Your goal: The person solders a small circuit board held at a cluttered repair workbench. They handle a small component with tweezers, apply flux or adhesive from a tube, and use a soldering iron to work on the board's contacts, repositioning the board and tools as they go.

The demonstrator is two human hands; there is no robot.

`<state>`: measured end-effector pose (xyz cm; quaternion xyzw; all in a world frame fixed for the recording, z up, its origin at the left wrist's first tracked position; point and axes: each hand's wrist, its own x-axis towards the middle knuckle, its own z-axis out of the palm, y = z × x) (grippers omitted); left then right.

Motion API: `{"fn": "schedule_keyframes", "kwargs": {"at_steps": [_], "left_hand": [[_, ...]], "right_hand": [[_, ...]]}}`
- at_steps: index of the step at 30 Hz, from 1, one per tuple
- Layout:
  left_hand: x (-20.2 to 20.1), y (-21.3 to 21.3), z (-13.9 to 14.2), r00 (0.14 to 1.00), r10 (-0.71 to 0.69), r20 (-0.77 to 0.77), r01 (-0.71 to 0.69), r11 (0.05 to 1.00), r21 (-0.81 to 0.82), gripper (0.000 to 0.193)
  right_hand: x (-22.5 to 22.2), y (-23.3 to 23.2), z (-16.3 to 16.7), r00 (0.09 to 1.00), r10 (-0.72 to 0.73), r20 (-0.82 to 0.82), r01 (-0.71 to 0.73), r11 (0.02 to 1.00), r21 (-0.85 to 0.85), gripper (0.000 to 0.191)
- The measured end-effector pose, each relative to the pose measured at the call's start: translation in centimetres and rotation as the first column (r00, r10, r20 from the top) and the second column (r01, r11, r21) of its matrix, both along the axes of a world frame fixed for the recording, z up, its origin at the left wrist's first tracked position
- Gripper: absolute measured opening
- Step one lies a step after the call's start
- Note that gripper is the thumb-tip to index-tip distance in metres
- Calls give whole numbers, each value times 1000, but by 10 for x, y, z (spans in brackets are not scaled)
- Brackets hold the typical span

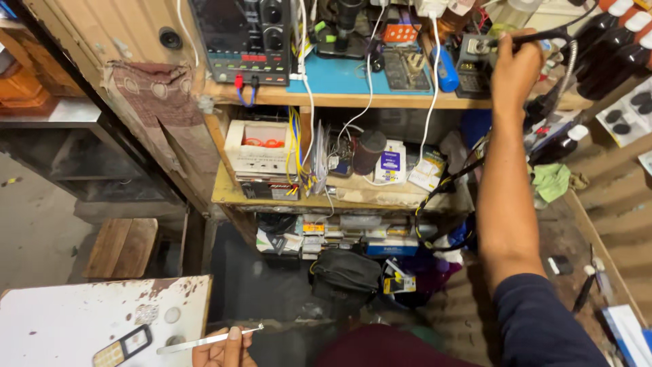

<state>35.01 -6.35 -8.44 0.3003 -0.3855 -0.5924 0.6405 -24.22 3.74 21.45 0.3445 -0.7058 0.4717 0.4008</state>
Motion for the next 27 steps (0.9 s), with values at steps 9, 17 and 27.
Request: {"fn": "schedule_keyframes", "kwargs": {"at_steps": [9,17,27], "left_hand": [[-104,51,17,998,17,55,-28,980,197,20],[-156,49,41,983,-159,-96,170,977,130,24],[-222,50,44,736,-674,69,653,733,191,22]], "right_hand": [[-61,-3,-22,989,48,136,-57,997,59,17],[-41,6,-78,979,144,146,-127,985,-118,50],[266,103,-239,3,632,775,-572,637,-517,25]]}}
